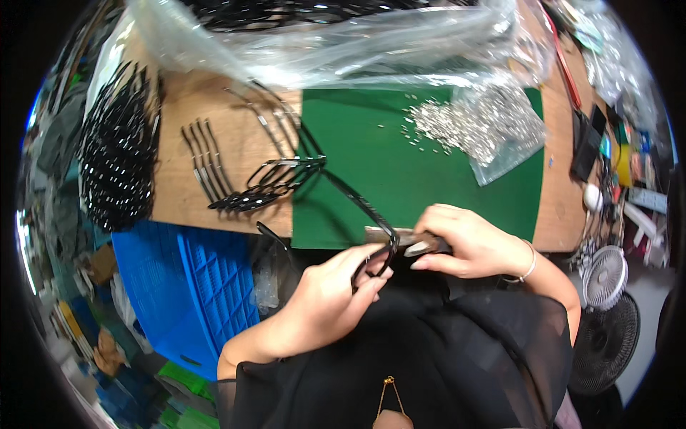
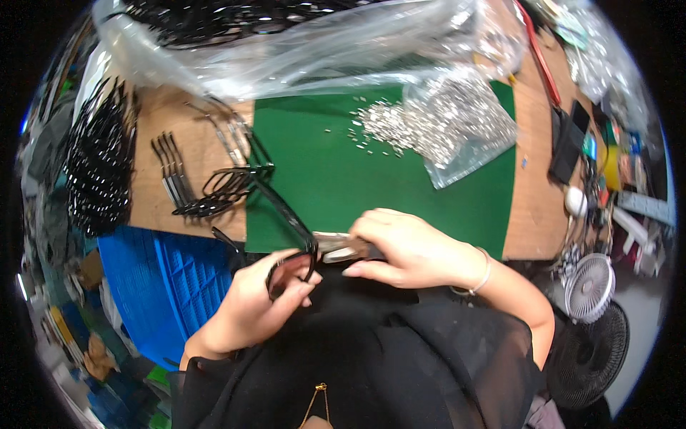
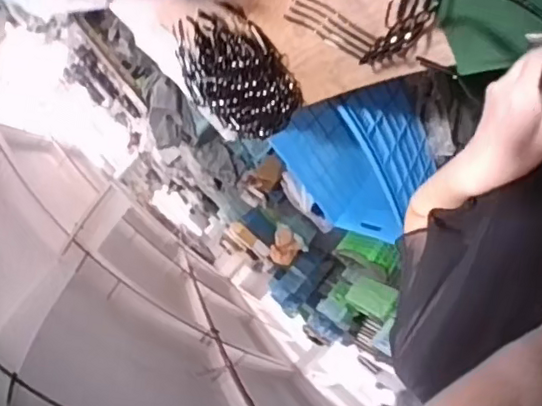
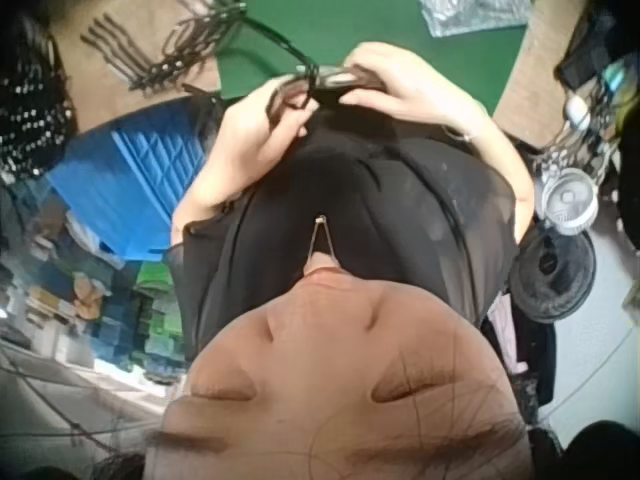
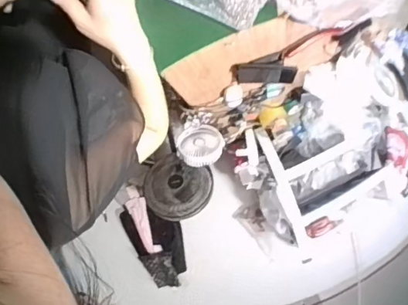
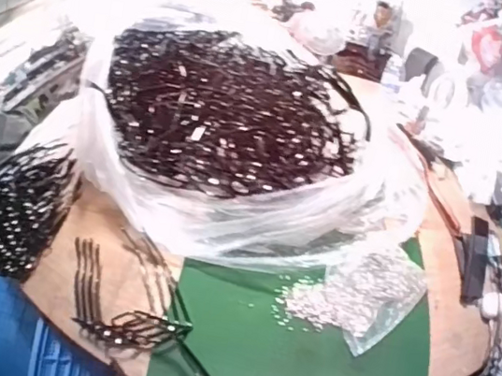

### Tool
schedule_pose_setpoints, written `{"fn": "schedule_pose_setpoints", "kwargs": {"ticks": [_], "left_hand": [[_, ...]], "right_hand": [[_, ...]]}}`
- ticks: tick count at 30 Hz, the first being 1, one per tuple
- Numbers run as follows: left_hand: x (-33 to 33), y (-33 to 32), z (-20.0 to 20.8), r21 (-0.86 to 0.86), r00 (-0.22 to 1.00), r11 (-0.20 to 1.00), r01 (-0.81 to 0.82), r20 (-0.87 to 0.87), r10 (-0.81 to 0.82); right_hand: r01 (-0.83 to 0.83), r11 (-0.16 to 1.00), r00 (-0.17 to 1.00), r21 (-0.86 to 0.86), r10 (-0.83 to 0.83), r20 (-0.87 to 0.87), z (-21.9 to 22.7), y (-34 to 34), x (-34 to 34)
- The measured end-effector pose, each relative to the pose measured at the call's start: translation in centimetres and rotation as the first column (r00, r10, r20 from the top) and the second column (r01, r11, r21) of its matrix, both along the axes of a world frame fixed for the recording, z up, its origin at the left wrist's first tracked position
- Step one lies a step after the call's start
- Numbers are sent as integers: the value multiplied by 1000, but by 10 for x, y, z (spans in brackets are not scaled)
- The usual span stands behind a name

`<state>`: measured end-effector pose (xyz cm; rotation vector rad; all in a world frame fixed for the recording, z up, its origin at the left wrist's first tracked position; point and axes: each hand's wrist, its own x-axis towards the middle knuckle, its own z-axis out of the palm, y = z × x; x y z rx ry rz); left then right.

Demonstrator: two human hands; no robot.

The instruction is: The person repeatedly picks up black eyeglass frames from a plastic bag and uses pliers to press or adjust the hinge area of each frame. After each adjustment, the frame is placed on the table. The process is repeated for multiple frames throughout the clip.

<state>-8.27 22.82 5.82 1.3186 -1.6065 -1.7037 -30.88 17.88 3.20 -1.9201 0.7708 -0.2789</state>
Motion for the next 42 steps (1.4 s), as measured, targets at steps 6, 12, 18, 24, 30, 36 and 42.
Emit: {"fn": "schedule_pose_setpoints", "kwargs": {"ticks": [6,12,18,24,30,36,42], "left_hand": [[22,-71,-19,54,938,946,-320,-122,324],[42,-68,-28,-611,620,757,231,692,370],[79,-49,-57,-561,438,752,347,806,399],[123,-50,-52,-743,491,561,364,665,562],[214,-164,-84,-867,332,29,498,222,917],[279,-207,-99,-715,-215,511,477,469,857],[309,-231,-93,-651,-294,633,420,562,773]], "right_hand": [[280,959,953,29,-274,-128,-13,-3,4],[324,944,935,63,-309,-176,-12,-11,9],[315,948,934,46,-301,-192,-10,-7,9],[443,891,896,101,-441,-48,-15,-12,14],[377,923,918,-79,-383,-100,-25,-9,26],[455,890,887,1,-454,-83,-8,6,22],[537,835,840,118,-542,7,-20,-3,17]]}}
